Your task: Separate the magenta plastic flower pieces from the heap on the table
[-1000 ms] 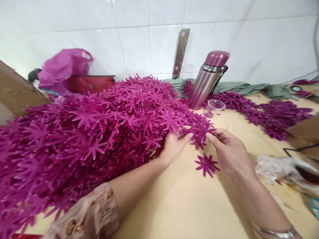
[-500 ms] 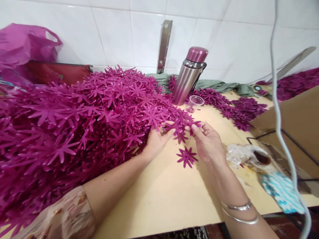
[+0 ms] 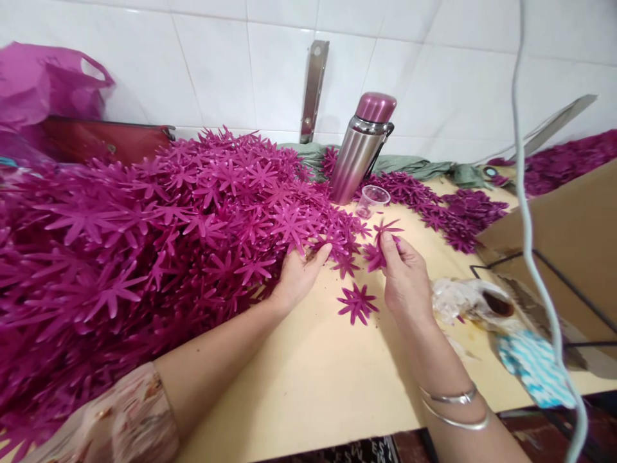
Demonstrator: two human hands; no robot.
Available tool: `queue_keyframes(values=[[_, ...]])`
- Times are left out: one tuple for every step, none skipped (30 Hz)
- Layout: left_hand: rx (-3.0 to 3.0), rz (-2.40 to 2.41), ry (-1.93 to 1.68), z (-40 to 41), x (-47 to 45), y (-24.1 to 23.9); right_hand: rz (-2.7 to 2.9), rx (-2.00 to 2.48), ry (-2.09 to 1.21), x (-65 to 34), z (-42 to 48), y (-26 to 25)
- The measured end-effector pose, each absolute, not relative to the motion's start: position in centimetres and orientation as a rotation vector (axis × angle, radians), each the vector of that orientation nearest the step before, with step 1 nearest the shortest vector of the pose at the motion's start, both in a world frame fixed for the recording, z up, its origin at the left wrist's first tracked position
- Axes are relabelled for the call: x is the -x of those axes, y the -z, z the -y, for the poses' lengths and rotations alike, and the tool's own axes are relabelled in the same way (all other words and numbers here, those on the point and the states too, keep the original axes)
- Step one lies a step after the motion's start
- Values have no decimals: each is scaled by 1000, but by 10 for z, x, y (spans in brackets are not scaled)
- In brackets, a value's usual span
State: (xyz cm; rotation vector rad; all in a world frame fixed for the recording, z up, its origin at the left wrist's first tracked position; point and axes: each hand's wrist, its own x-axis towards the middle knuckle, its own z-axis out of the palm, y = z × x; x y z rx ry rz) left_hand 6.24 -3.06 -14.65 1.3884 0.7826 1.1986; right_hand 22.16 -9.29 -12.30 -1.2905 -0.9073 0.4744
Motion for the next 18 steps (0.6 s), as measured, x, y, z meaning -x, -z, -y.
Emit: queue_keyframes(values=[[-1375,-779,-1195,31,-63,146,916,1304,-480,-221,93,123],[-1361,-767,-1191,31,-63,146,922,1307,-488,-221,93,122],[-1350,-748,-1185,30,-63,147,930,1304,-498,-221,93,122],[-1342,-720,-1177,30,-64,148,939,1296,-504,-221,92,122],[-1342,-688,-1161,30,-64,150,945,1286,-508,-221,92,123],[-1356,-661,-1135,30,-64,151,948,1275,-513,-222,91,123],[-1384,-648,-1106,30,-65,153,948,1269,-522,-222,91,123],[-1425,-655,-1076,31,-65,154,940,1263,-532,-222,90,124],[-1474,-681,-1051,31,-64,154,928,1261,-544,-222,90,124],[-1523,-720,-1033,33,-64,154,916,1261,-555,-222,91,124],[-1562,-760,-1022,34,-64,153,908,1265,-562,-221,91,123],[-1582,-789,-1020,36,-63,151,904,1271,-566,-221,92,122],[-1584,-799,-1032,37,-62,149,895,1281,-568,-220,93,121],[-1575,-792,-1061,38,-62,147,882,1302,-568,-219,94,120],[-1561,-773,-1101,38,-61,145,860,1333,-563,-219,95,119],[-1548,-750,-1143,38,-61,143,838,1364,-554,-219,95,118],[-1542,-726,-1185,38,-60,142,847,1385,-544,-220,95,118],[-1544,-706,-1222,37,-60,142,876,1383,-545,-221,95,119]])
